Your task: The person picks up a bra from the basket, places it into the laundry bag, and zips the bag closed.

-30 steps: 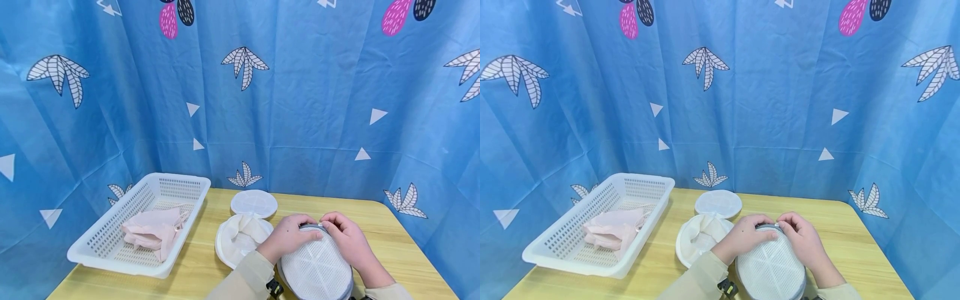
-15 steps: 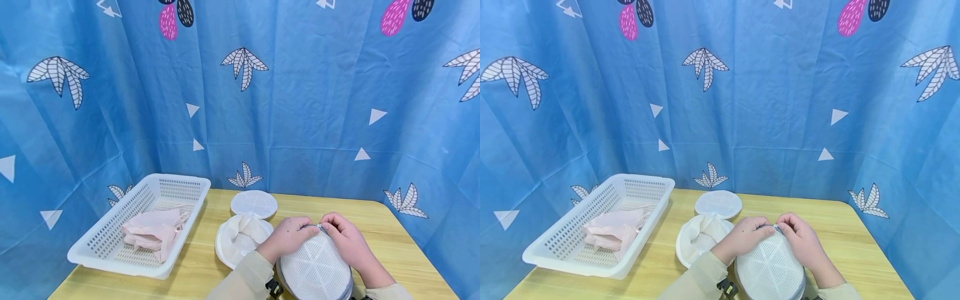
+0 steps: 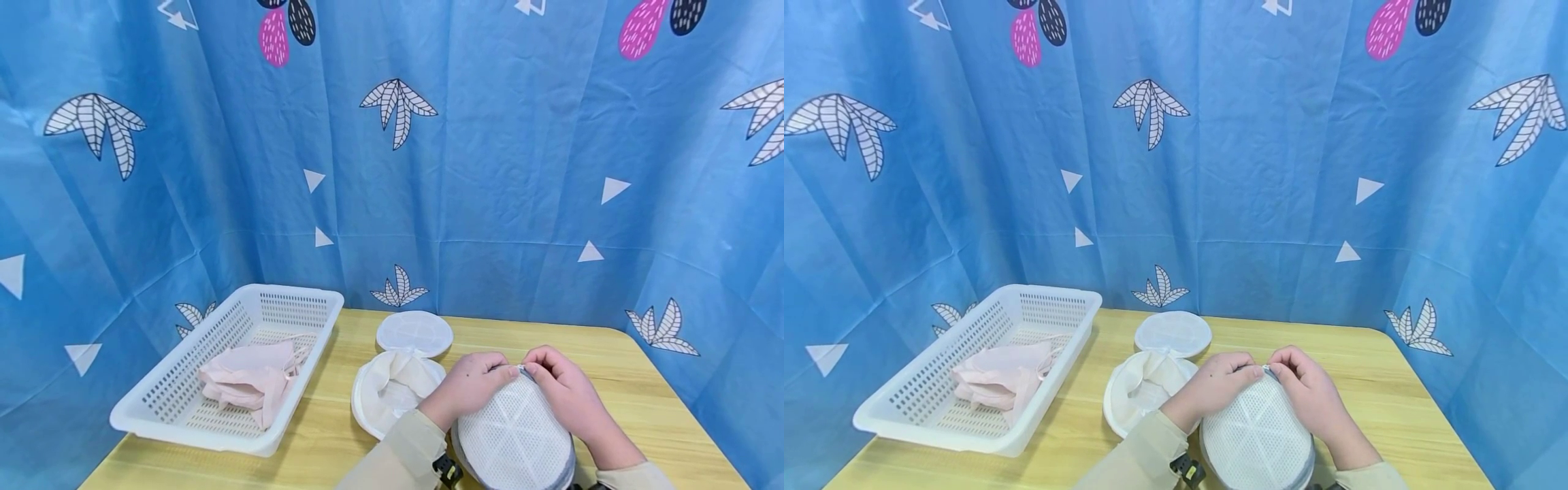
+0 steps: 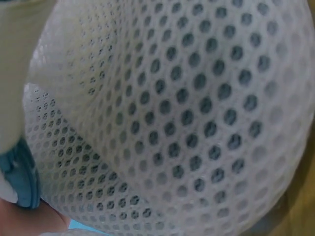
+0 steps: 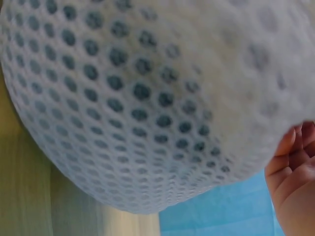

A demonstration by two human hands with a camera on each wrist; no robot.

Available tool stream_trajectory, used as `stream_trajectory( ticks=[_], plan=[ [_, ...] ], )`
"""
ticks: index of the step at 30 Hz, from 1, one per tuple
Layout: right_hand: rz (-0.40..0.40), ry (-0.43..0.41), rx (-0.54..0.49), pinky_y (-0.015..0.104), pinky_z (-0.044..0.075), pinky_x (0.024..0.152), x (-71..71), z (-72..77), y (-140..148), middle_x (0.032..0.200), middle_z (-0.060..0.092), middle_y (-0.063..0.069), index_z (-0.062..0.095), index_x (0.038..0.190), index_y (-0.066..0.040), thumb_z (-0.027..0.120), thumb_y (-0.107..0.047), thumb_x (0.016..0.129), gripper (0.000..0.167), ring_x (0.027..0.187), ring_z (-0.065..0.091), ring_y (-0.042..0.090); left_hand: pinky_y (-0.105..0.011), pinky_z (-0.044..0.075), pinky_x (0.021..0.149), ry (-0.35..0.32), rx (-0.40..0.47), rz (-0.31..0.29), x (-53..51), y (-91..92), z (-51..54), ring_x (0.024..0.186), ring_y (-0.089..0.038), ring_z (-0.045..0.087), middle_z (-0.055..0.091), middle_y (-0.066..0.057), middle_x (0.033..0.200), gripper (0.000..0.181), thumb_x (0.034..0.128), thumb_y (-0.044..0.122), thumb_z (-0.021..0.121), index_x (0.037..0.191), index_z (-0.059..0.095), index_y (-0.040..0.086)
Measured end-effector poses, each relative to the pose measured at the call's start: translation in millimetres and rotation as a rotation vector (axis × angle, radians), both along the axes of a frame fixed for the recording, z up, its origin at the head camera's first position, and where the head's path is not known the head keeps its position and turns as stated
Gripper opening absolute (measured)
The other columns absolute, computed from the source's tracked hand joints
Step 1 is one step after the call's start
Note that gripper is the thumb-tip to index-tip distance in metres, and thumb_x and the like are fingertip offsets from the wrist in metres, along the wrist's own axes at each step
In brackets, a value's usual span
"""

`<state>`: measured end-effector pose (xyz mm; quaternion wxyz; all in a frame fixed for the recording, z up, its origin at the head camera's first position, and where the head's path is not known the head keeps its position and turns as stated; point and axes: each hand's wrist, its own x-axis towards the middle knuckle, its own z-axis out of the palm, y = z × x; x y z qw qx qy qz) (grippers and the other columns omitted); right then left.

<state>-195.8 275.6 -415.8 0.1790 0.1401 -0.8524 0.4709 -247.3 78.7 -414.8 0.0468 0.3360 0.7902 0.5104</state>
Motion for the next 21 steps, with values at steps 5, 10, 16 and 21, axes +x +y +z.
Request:
stream_trajectory(
  ticks=[5, 10, 16, 21],
  plan=[
    [-0.001, 0.009, -0.007, 0.029, 0.044, 0.063, -1.0, -1.2, 0.2, 0.089, 0.061, 0.002, 0.062, 0.103, -0.01, 0.054, -0.014, 0.106, 0.009, 0.072, 0.054, 0.017, -0.023, 0.037, 0.055, -0.017, 0.011, 0.007, -0.4, -0.1, 0.6, 0.058, -0.008, 0.044, 0.046, 0.006, 0.065, 0.035, 0.1023, 0.041, 0.058, 0.075, 0.061, 0.02],
    [-0.032, -0.008, 0.001, 0.028, 0.045, 0.064, -1.3, -1.3, 0.4, 0.089, 0.061, 0.002, 0.062, 0.103, -0.011, 0.054, -0.016, 0.106, 0.01, 0.073, 0.054, 0.016, -0.023, 0.04, 0.058, -0.043, 0.022, 0.018, -1.5, -1.0, 0.5, 0.063, -0.006, 0.049, 0.052, 0.008, 0.069, 0.031, 0.1009, 0.042, 0.06, 0.077, 0.065, 0.022],
    [-0.066, -0.022, 0.008, 0.029, 0.048, 0.062, -1.5, -1.2, 0.7, 0.087, 0.062, 0.0, 0.062, 0.104, -0.01, 0.055, -0.017, 0.106, 0.01, 0.071, 0.056, 0.014, -0.023, 0.04, 0.058, -0.064, 0.036, 0.047, -4.9, -3.4, 0.0, 0.064, -0.006, 0.05, 0.053, 0.007, 0.068, 0.031, 0.0999, 0.041, 0.062, 0.076, 0.065, 0.021],
    [-0.079, -0.028, 0.007, 0.029, 0.048, 0.063, -2.4, -1.0, 1.0, 0.087, 0.062, 0.0, 0.062, 0.105, -0.01, 0.055, -0.018, 0.106, 0.011, 0.072, 0.056, 0.014, -0.023, 0.04, 0.059, -0.06, 0.032, 0.06, -5.6, -4.2, 1.6, 0.065, -0.006, 0.05, 0.054, 0.008, 0.068, 0.031, 0.0996, 0.041, 0.062, 0.076, 0.065, 0.022]
  ],
)
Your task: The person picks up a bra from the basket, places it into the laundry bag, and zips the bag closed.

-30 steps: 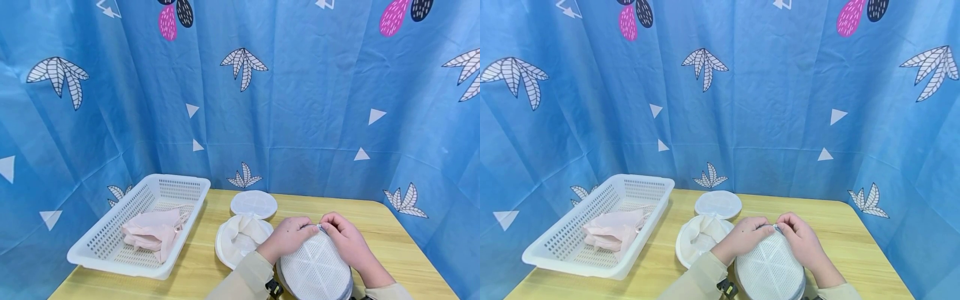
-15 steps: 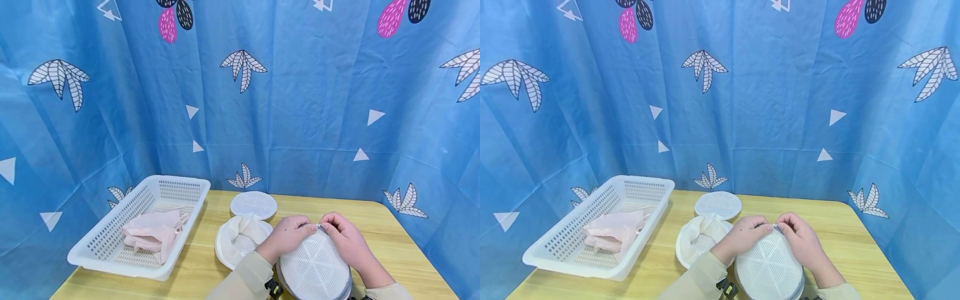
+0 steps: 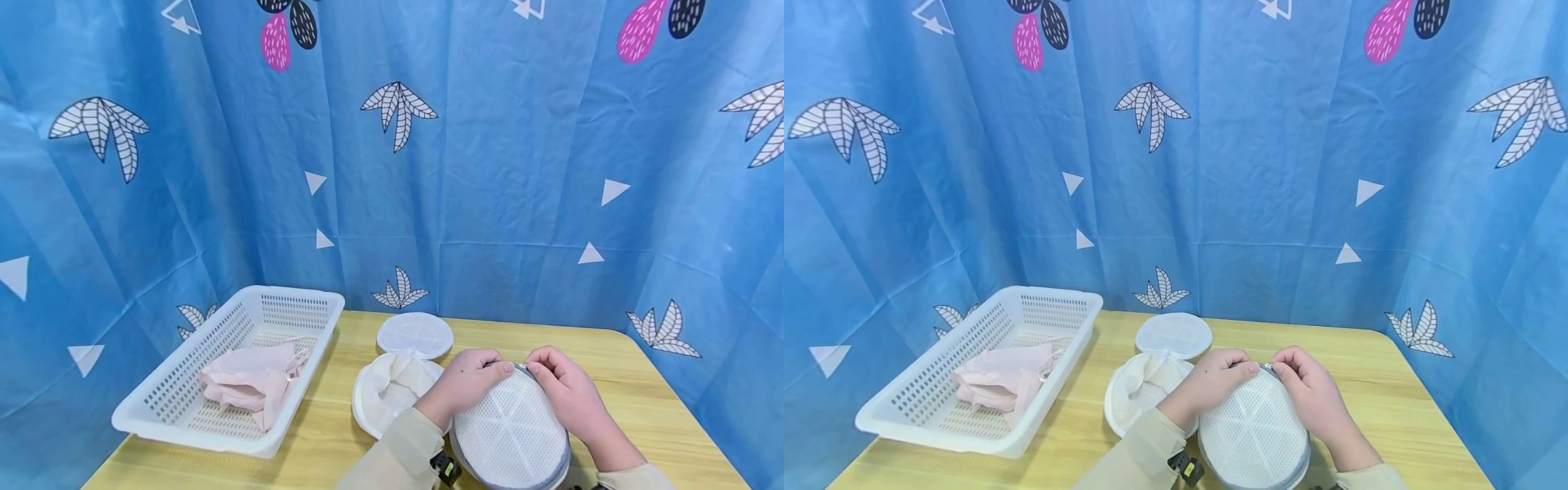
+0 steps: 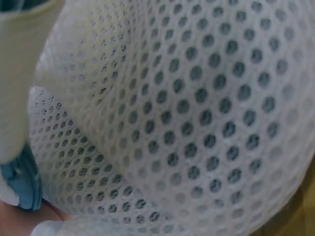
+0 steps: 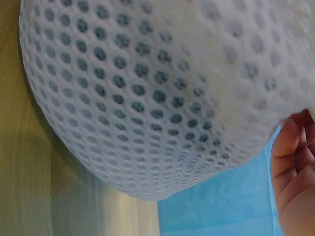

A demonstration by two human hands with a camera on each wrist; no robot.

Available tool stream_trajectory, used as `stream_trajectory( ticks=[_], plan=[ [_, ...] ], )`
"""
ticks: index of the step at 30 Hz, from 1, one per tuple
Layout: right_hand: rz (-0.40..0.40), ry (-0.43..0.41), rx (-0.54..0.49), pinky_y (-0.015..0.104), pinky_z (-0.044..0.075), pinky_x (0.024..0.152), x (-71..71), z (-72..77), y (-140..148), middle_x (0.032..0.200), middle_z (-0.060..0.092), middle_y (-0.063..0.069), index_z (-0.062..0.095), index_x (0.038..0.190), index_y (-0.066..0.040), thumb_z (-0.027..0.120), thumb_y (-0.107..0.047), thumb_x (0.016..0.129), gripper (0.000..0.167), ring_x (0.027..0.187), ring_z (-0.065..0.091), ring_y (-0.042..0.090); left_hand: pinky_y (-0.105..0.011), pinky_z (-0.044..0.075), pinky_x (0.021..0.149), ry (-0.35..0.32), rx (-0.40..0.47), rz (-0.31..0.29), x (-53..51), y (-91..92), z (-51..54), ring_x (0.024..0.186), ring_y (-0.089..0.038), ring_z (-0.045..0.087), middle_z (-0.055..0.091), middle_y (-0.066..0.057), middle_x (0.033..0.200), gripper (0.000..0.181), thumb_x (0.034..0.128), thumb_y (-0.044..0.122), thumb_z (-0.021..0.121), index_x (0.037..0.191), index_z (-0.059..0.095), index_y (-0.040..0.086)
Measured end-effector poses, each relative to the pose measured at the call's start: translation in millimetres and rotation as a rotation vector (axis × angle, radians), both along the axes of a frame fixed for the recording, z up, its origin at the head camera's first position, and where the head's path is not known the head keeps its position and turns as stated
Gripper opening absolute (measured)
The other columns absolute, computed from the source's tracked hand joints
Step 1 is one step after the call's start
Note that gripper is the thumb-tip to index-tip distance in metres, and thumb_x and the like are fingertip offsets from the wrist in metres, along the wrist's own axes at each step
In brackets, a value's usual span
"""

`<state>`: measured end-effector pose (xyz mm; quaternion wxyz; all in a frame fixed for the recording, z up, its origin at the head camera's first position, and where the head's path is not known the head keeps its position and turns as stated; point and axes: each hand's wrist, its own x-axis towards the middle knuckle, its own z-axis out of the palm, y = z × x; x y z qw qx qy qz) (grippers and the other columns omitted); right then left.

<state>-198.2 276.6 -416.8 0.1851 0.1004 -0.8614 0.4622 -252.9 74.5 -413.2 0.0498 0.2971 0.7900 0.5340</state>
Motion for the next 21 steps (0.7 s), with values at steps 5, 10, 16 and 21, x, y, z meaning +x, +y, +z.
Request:
stream_trajectory(
  ticks=[5, 10, 16, 21],
  plan=[
    [-0.007, -0.003, 0.006, 0.029, 0.048, 0.064, 0.6, 1.3, -0.3, 0.089, 0.063, 0.0, 0.062, 0.105, -0.01, 0.055, -0.019, 0.106, 0.011, 0.073, 0.057, 0.014, -0.024, 0.041, 0.059, -0.024, 0.002, 0.014, 0.6, -0.3, 0.3, 0.065, -0.007, 0.051, 0.055, 0.007, 0.069, 0.031, 0.0996, 0.042, 0.062, 0.075, 0.064, 0.022],
    [-0.026, -0.001, 0.005, 0.029, 0.048, 0.064, -0.1, 1.7, 0.3, 0.088, 0.064, 0.0, 0.063, 0.104, -0.01, 0.055, -0.021, 0.106, 0.013, 0.073, 0.056, 0.013, -0.026, 0.042, 0.06, -0.032, 0.013, 0.065, -1.7, -2.7, -1.8, 0.067, -0.008, 0.052, 0.058, 0.008, 0.074, 0.03, 0.1, 0.043, 0.062, 0.078, 0.064, 0.023],
    [-0.032, -0.013, -0.003, 0.03, 0.047, 0.063, 0.2, 2.3, 1.8, 0.087, 0.064, 0.002, 0.063, 0.105, -0.01, 0.055, -0.023, 0.107, 0.015, 0.072, 0.056, 0.015, -0.028, 0.043, 0.063, -0.055, 0.044, 0.089, -3.3, -3.7, -1.1, 0.069, -0.009, 0.052, 0.059, 0.007, 0.076, 0.03, 0.1004, 0.041, 0.062, 0.078, 0.064, 0.02],
    [-0.058, -0.003, -0.001, 0.03, 0.047, 0.063, 0.1, 5.0, 2.2, 0.086, 0.063, 0.002, 0.063, 0.105, -0.009, 0.054, -0.024, 0.107, 0.018, 0.071, 0.056, 0.015, -0.03, 0.045, 0.068, -0.089, 0.06, 0.132, -3.8, -4.8, 1.8, 0.075, -0.01, 0.055, 0.062, 0.009, 0.082, 0.03, 0.1005, 0.043, 0.061, 0.08, 0.065, 0.022]
  ],
)
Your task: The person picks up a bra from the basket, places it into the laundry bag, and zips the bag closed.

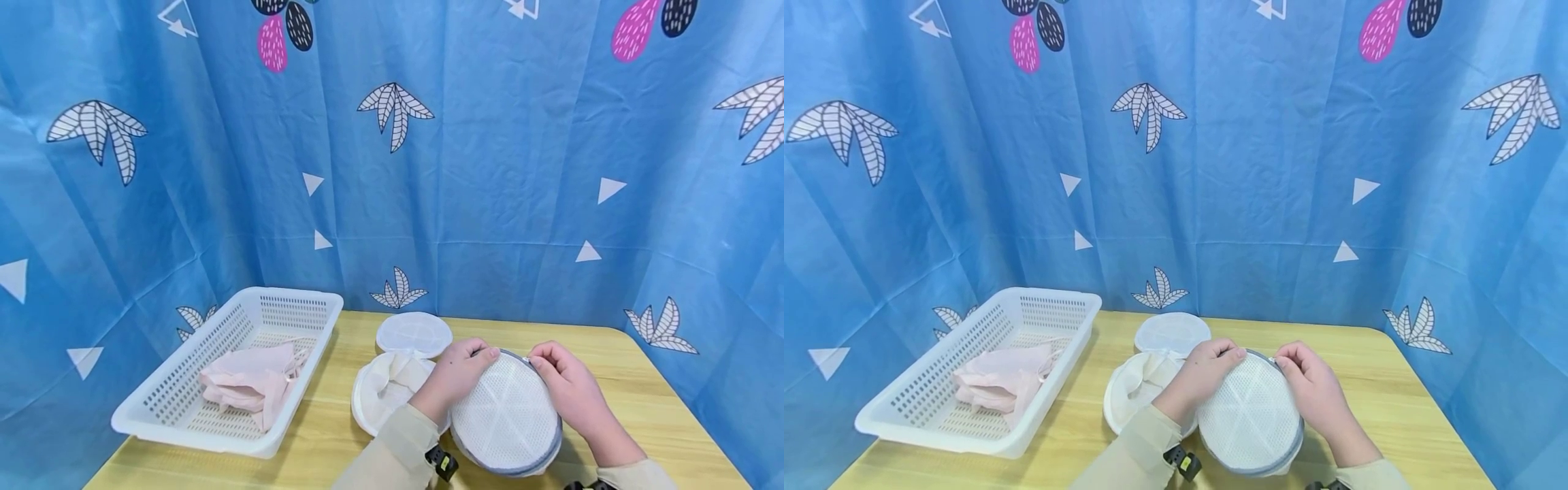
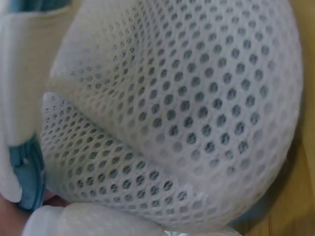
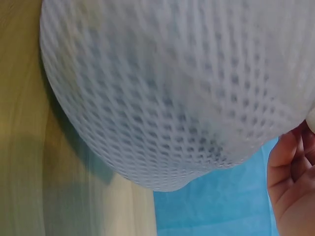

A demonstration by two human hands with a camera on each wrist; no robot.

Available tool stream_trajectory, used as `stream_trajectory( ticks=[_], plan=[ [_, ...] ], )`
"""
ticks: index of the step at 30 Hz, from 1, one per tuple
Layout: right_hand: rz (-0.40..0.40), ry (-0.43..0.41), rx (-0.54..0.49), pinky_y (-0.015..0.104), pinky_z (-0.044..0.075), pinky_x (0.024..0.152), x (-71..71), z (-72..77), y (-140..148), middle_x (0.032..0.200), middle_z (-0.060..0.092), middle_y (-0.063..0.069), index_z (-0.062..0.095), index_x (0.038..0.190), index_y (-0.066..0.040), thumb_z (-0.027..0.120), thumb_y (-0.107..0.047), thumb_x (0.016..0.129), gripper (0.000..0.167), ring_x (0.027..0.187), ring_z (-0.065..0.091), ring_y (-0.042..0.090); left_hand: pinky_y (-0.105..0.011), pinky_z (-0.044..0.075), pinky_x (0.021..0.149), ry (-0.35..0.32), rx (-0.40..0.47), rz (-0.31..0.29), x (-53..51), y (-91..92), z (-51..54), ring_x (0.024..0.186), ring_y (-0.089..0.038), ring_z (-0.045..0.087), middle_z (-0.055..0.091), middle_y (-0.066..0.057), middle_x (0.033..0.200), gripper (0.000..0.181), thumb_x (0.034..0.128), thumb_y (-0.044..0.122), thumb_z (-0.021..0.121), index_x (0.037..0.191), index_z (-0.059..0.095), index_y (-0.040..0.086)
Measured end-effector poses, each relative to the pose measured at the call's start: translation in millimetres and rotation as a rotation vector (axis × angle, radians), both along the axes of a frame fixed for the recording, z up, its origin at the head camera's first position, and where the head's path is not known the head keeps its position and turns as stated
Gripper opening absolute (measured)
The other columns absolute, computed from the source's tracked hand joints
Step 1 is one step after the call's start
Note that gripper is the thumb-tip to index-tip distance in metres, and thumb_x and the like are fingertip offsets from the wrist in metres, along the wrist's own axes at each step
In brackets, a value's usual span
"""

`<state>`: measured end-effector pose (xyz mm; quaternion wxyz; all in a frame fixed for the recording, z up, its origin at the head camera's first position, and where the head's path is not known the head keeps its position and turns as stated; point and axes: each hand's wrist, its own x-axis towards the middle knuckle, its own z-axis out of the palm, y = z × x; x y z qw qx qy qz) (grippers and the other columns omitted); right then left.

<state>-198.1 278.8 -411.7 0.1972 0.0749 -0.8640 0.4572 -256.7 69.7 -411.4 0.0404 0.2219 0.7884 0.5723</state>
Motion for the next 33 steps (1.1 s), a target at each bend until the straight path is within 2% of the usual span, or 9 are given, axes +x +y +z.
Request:
stream_trajectory(
  ticks=[8, 13, 16, 23, 27, 30, 33],
  plan=[
    [-0.04, 0.005, -0.005, 0.03, 0.048, 0.065, -0.6, 1.1, 0, 0.087, 0.063, 0.005, 0.062, 0.104, -0.01, 0.052, -0.029, 0.108, 0.022, 0.072, 0.058, 0.018, -0.034, 0.043, 0.071, -0.037, 0.069, 0.068, -4.0, -4.9, 1.2, 0.075, -0.013, 0.052, 0.055, 0.005, 0.077, 0.032, 0.1011, 0.047, 0.059, 0.081, 0.063, 0.022],
    [-0.049, -0.001, -0.018, 0.03, 0.048, 0.065, -0.7, 1.9, 3, 0.087, 0.062, 0.007, 0.062, 0.104, -0.01, 0.051, -0.03, 0.108, 0.023, 0.073, 0.057, 0.019, -0.034, 0.043, 0.071, -0.034, 0.08, 0.075, -5.4, -5.7, 2.1, 0.077, -0.013, 0.052, 0.054, 0.004, 0.078, 0.033, 0.1017, 0.047, 0.057, 0.082, 0.061, 0.021],
    [-0.073, 0.001, -0.016, 0.03, 0.048, 0.064, -1.0, 2.3, 5, 0.087, 0.063, 0.006, 0.063, 0.105, -0.01, 0.052, -0.031, 0.107, 0.024, 0.073, 0.058, 0.018, -0.034, 0.044, 0.072, -0.033, 0.067, 0.053, -5.3, -5.5, 4.4, 0.078, -0.013, 0.053, 0.056, 0.004, 0.081, 0.031, 0.1021, 0.046, 0.057, 0.084, 0.062, 0.021],
    [-0.134, -0.015, -0.002, 0.029, 0.047, 0.064, -2.2, 3.5, 9, 0.086, 0.063, 0.006, 0.066, 0.106, -0.009, 0.055, -0.033, 0.106, 0.026, 0.074, 0.057, 0.017, -0.031, 0.046, 0.069, -0.049, 0.02, -0.069, -5.0, -7.0, 4.4, 0.077, -0.011, 0.056, 0.06, 0.005, 0.084, 0.024, 0.1026, 0.037, 0.06, 0.087, 0.063, 0.019],
    [-0.169, -0.021, 0.036, 0.029, 0.045, 0.064, -2.7, 5.4, 10, 0.087, 0.063, 0.004, 0.067, 0.106, -0.011, 0.056, -0.035, 0.105, 0.026, 0.075, 0.055, 0.017, -0.029, 0.046, 0.068, -0.029, -0.019, -0.12, -3.7, -7.9, 4.7, 0.076, -0.01, 0.056, 0.06, 0.005, 0.084, 0.02, 0.1033, 0.034, 0.059, 0.09, 0.063, 0.02],
    [-0.177, -0.015, 0.063, 0.029, 0.044, 0.064, -2.7, 6.9, 11, 0.087, 0.062, 0.003, 0.067, 0.107, -0.012, 0.055, -0.035, 0.106, 0.026, 0.076, 0.054, 0.017, -0.03, 0.048, 0.075, -0.013, -0.045, -0.136, -2.7, -7.5, 6.3, 0.082, -0.009, 0.058, 0.064, 0.008, 0.093, 0.013, 0.104, 0.032, 0.057, 0.103, 0.067, 0.025],
    [-0.166, -0.011, 0.08, 0.029, 0.044, 0.064, -2.3, 8.6, 11, 0.087, 0.062, 0.003, 0.066, 0.107, -0.011, 0.055, -0.035, 0.106, 0.026, 0.076, 0.054, 0.017, -0.032, 0.049, 0.084, 0.002, -0.075, -0.154, -2.3, -6.5, 7.4, 0.094, -0.006, 0.06, 0.066, 0.012, 0.109, 0.021, 0.1047, 0.031, 0.055, 0.119, 0.069, 0.03]
  ],
)
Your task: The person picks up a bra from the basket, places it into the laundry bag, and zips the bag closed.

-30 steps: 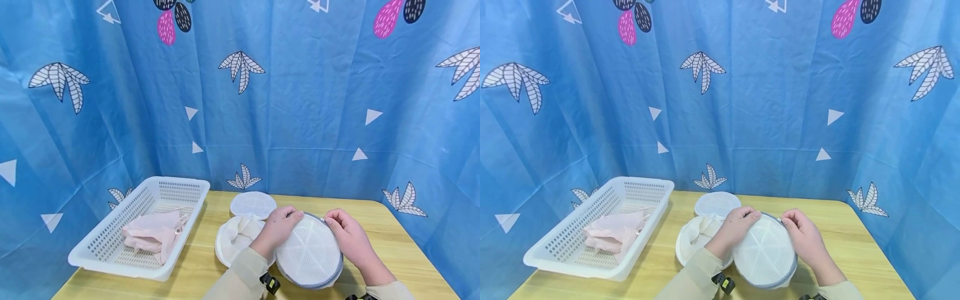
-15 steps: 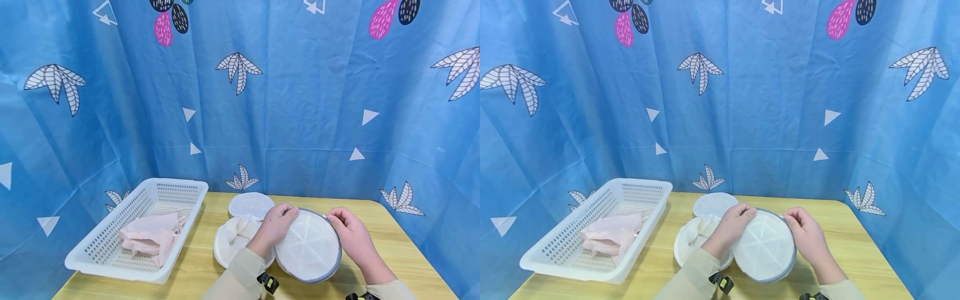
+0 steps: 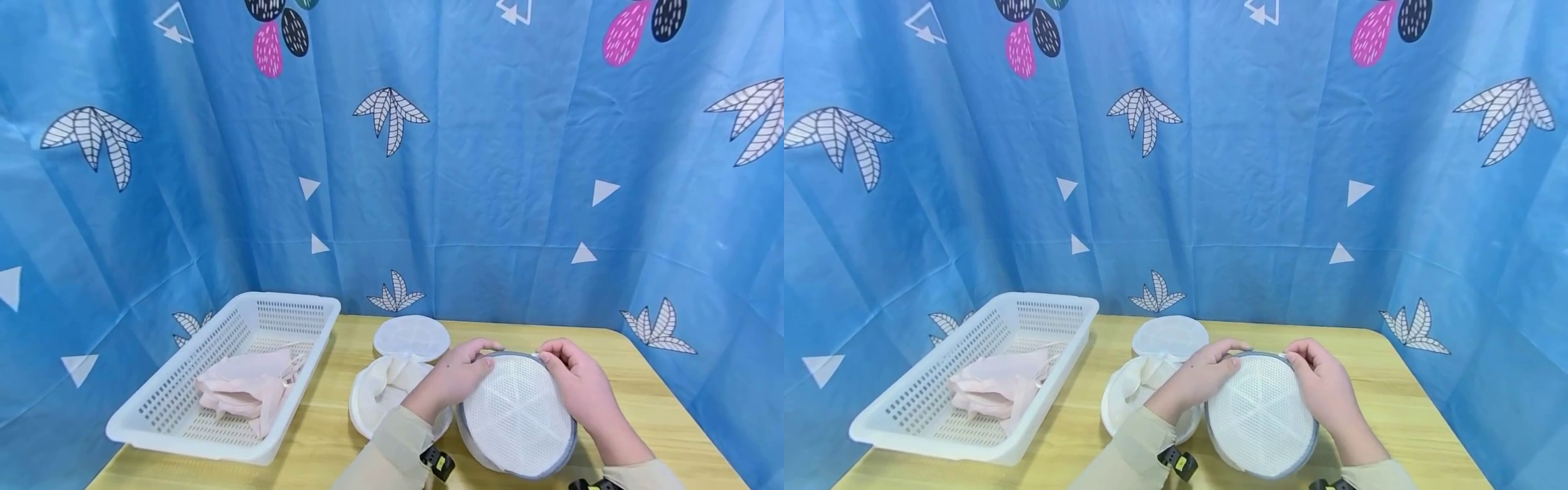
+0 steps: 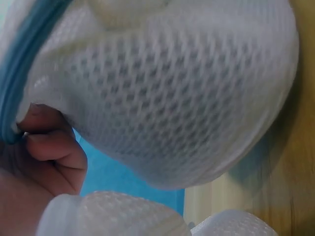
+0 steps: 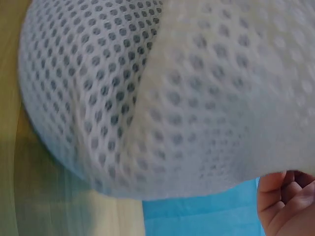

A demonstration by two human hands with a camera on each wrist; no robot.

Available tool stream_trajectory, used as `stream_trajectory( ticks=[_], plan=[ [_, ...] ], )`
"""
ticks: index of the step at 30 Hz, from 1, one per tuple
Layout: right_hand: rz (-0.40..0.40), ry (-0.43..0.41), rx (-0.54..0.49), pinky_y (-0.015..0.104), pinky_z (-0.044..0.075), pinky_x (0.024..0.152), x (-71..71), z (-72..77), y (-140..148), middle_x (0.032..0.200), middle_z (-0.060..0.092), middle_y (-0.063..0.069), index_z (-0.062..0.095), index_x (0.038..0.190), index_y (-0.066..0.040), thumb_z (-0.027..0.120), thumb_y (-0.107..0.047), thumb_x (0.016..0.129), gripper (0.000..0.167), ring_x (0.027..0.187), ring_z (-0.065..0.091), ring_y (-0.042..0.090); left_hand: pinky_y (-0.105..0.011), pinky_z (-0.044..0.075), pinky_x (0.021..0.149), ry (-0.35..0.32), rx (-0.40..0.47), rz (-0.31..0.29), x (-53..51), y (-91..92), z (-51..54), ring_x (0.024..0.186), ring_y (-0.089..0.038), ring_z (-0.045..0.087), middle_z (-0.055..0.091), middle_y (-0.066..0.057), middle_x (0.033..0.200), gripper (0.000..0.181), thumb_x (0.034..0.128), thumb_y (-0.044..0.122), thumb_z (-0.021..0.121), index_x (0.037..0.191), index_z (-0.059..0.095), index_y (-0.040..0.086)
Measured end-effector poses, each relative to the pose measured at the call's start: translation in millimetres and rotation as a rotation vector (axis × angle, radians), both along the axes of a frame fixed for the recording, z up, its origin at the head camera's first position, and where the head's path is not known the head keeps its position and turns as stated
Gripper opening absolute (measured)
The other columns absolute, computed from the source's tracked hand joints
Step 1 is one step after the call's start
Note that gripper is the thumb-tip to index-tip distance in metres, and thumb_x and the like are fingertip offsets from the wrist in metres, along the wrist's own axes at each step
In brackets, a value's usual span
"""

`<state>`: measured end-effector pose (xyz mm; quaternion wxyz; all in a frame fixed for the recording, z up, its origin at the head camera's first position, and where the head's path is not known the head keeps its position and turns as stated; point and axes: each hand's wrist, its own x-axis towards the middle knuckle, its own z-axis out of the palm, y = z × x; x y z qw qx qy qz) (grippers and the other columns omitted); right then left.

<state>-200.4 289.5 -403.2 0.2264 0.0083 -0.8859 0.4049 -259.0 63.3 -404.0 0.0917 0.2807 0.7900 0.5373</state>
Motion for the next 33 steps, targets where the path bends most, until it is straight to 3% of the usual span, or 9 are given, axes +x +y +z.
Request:
stream_trajectory(
  ticks=[4, 10, 15, 23, 28, 33],
  plan=[
    [0.025, -0.002, 0.0, 0.03, 0.044, 0.063, 1.9, 0.7, -2, 0.086, 0.061, 0.003, 0.066, 0.107, -0.012, 0.054, -0.035, 0.106, 0.026, 0.074, 0.053, 0.017, -0.031, 0.049, 0.087, 0.025, -0.048, -0.025, 1.9, 0.6, 0.7, 0.101, -0.004, 0.059, 0.065, 0.016, 0.116, 0.026, 0.1037, 0.03, 0.053, 0.123, 0.071, 0.031],
    [0.093, 0.027, 0.018, 0.029, 0.043, 0.062, 2.4, -1.4, -4, 0.083, 0.06, 0.0, 0.066, 0.105, -0.014, 0.057, -0.031, 0.105, 0.019, 0.071, 0.053, 0.015, -0.025, 0.048, 0.07, 0.089, -0.056, -0.057, 2.8, 1.8, 0.6, 0.079, -0.005, 0.058, 0.066, 0.015, 0.091, 0.017, 0.1013, 0.036, 0.06, 0.097, 0.074, 0.028],
    [0.181, 0.064, 0.039, 0.028, 0.044, 0.061, 2.8, -3.4, -6, 0.084, 0.061, -0.002, 0.065, 0.104, -0.016, 0.057, -0.026, 0.106, 0.013, 0.068, 0.053, 0.014, -0.023, 0.043, 0.062, 0.123, -0.09, -0.114, 4.2, 4.1, 0.4, 0.069, -0.006, 0.052, 0.059, 0.011, 0.078, 0.025, 0.1009, 0.042, 0.061, 0.084, 0.065, 0.024],
    [0.279, 0.041, -0.008, 0.029, 0.046, 0.059, 5.4, -5.2, -13, 0.083, 0.063, -0.003, 0.065, 0.101, -0.018, 0.057, -0.024, 0.105, 0.011, 0.065, 0.055, 0.014, -0.023, 0.044, 0.066, 0.133, -0.126, -0.181, 5.6, 6.4, -1.6, 0.074, -0.005, 0.054, 0.058, 0.011, 0.082, 0.021, 0.1012, 0.044, 0.059, 0.098, 0.066, 0.024],
    [0.324, 0.024, -0.038, 0.029, 0.046, 0.058, 6.0, -6.5, -15, 0.084, 0.063, -0.003, 0.066, 0.101, -0.017, 0.057, -0.021, 0.105, 0.01, 0.065, 0.055, 0.014, -0.021, 0.043, 0.066, 0.144, -0.118, -0.236, 3.8, 6.1, -3.1, 0.073, -0.005, 0.052, 0.057, 0.011, 0.08, 0.024, 0.1031, 0.04, 0.058, 0.09, 0.065, 0.021],
    [0.362, 0.011, -0.051, 0.029, 0.047, 0.06, 5.1, -8.0, -13, 0.088, 0.064, -0.003, 0.067, 0.103, -0.014, 0.057, -0.017, 0.105, 0.01, 0.069, 0.057, 0.013, -0.021, 0.042, 0.065, 0.137, -0.114, -0.254, 3.9, 5.3, -2.5, 0.072, -0.005, 0.052, 0.056, 0.01, 0.079, 0.025, 0.1038, 0.038, 0.057, 0.088, 0.065, 0.02]
  ],
)
